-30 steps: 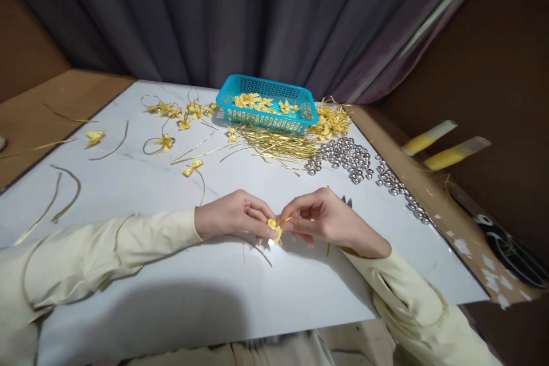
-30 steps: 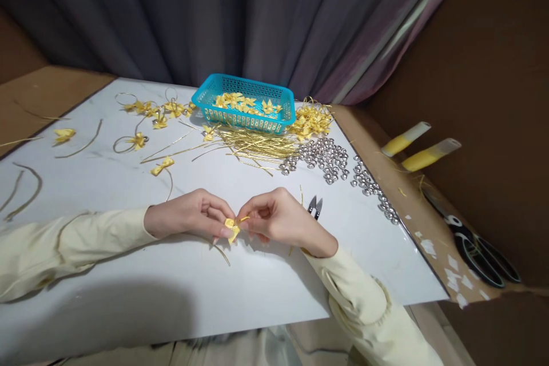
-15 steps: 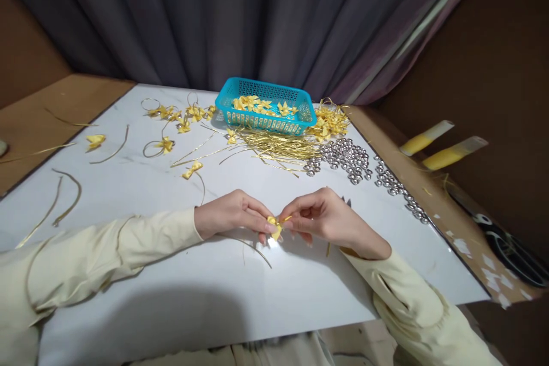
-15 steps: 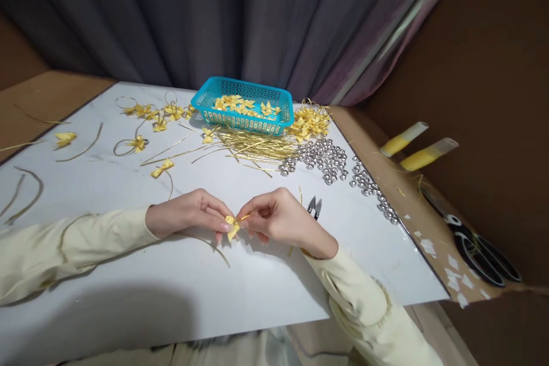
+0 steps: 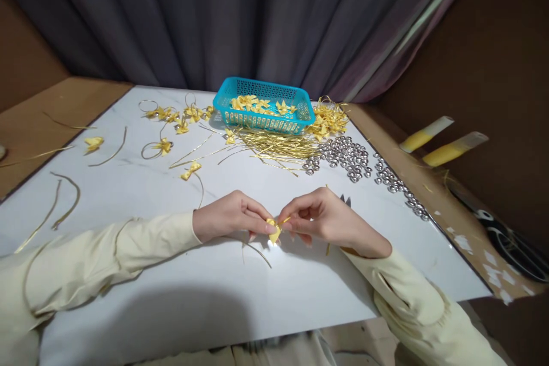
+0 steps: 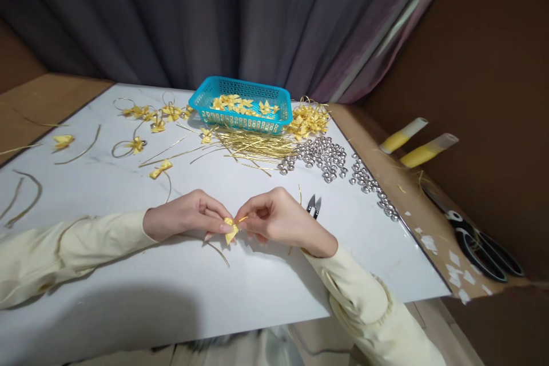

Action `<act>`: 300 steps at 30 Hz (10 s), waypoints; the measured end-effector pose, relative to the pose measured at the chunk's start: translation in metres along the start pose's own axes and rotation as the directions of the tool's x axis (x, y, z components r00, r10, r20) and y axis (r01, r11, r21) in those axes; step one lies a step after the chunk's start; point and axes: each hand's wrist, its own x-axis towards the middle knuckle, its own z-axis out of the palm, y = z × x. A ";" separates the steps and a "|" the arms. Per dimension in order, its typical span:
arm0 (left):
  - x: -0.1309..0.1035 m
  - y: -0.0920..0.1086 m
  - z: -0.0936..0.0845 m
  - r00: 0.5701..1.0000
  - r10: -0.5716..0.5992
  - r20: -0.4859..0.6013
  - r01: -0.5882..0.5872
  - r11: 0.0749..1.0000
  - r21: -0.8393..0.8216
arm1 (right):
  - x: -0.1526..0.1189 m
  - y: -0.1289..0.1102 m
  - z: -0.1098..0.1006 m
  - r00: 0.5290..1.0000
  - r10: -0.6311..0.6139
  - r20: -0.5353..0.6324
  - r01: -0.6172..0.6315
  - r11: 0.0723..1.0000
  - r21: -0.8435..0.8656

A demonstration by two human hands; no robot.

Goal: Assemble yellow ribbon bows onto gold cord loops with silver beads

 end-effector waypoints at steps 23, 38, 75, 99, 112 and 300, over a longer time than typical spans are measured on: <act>-0.002 0.008 -0.002 0.999 -0.035 0.027 0.034 0.998 0.060 | -0.001 0.001 -0.003 1.000 0.000 -0.007 0.000 1.000 -0.015; -0.015 0.014 0.007 0.961 0.252 -0.115 -0.119 0.750 0.651 | 0.001 0.008 -0.003 1.000 -0.005 -0.001 0.005 1.000 -0.012; -0.008 0.015 0.009 0.986 0.021 -0.163 0.004 0.988 0.152 | -0.008 -0.005 -0.016 0.988 0.010 -0.153 -0.011 1.000 -0.003; -0.008 0.017 0.009 0.965 0.126 -0.228 -0.081 0.977 0.195 | -0.003 -0.001 -0.003 0.985 0.006 -0.175 0.003 0.999 0.050; -0.005 0.011 0.008 0.983 0.176 -0.047 -0.161 0.960 0.230 | -0.004 -0.005 -0.003 0.986 0.012 -0.166 0.011 0.990 0.137; 0.000 -0.004 0.004 0.980 0.138 -0.143 -0.161 0.973 -0.164 | -0.011 -0.006 0.012 0.988 -0.030 -0.151 -0.001 0.980 -0.200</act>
